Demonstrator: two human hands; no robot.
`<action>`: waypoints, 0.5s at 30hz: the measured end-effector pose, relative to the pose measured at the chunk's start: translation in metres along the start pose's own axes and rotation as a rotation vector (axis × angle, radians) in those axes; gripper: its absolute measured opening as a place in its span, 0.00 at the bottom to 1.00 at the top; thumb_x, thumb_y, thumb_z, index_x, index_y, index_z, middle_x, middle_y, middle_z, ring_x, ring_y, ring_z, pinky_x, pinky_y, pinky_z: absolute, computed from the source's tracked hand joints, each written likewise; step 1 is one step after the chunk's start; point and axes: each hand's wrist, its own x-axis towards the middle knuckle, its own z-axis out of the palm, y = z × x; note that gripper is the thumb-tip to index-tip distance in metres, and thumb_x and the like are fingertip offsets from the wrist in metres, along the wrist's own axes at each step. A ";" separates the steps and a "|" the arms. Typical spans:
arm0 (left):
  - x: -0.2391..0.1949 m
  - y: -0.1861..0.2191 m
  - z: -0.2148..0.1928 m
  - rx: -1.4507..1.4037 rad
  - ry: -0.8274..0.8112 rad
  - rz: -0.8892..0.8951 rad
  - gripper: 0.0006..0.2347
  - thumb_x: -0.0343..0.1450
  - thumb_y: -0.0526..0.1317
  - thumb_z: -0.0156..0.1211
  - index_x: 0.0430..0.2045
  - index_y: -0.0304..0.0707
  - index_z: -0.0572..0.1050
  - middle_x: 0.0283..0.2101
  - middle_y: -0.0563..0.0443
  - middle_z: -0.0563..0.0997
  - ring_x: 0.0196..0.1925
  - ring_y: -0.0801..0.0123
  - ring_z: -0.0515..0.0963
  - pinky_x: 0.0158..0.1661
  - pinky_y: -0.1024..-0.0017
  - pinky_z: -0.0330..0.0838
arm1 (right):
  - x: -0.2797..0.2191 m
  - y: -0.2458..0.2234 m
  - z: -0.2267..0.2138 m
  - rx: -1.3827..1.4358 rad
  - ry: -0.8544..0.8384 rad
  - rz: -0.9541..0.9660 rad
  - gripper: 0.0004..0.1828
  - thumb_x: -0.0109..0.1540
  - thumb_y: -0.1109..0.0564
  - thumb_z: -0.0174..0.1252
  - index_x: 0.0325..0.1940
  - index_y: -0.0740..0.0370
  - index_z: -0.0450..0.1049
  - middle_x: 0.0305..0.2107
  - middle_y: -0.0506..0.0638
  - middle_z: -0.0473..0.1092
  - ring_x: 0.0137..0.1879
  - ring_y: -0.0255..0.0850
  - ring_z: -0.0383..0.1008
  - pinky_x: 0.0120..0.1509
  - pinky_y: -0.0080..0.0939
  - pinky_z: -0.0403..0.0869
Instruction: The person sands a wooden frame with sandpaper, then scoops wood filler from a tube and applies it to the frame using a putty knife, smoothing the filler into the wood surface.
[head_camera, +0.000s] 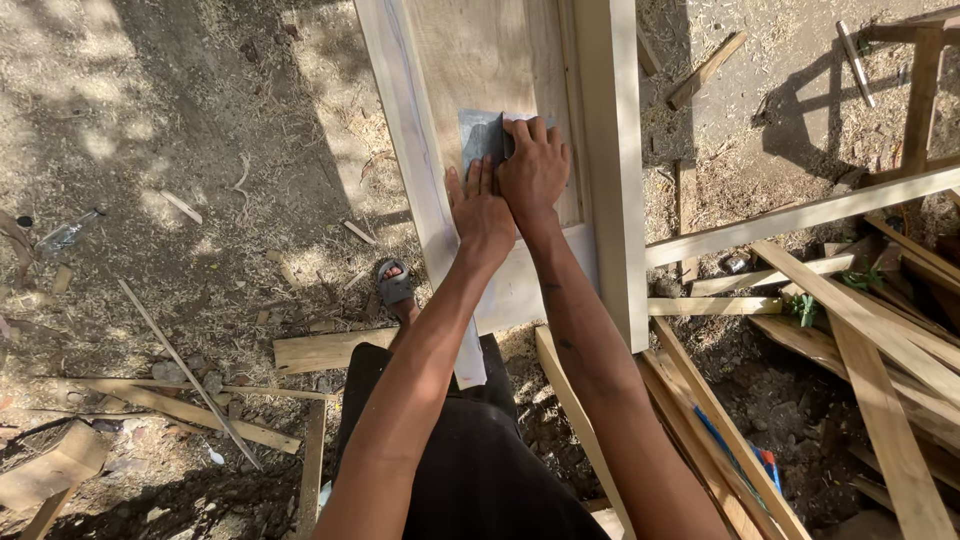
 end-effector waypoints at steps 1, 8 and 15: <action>0.003 -0.001 0.001 0.013 0.018 0.006 0.28 0.74 0.43 0.44 0.72 0.40 0.54 0.78 0.44 0.45 0.80 0.57 0.41 0.70 0.41 0.20 | -0.006 0.002 -0.003 0.005 -0.019 0.000 0.17 0.53 0.58 0.66 0.46 0.50 0.80 0.39 0.46 0.73 0.46 0.48 0.72 0.48 0.50 0.68; 0.006 -0.006 0.003 -0.001 -0.011 0.046 0.24 0.75 0.42 0.43 0.69 0.36 0.61 0.79 0.43 0.47 0.81 0.56 0.42 0.71 0.40 0.20 | -0.020 0.007 -0.005 0.048 -0.010 -0.104 0.14 0.53 0.55 0.69 0.42 0.50 0.79 0.37 0.44 0.72 0.44 0.47 0.71 0.48 0.50 0.68; 0.001 -0.013 0.017 -0.021 0.085 0.092 0.23 0.71 0.40 0.48 0.63 0.31 0.69 0.77 0.38 0.52 0.80 0.53 0.47 0.71 0.40 0.24 | -0.026 0.013 -0.005 0.172 0.041 -0.158 0.13 0.57 0.56 0.69 0.46 0.49 0.79 0.41 0.42 0.73 0.48 0.43 0.72 0.51 0.45 0.68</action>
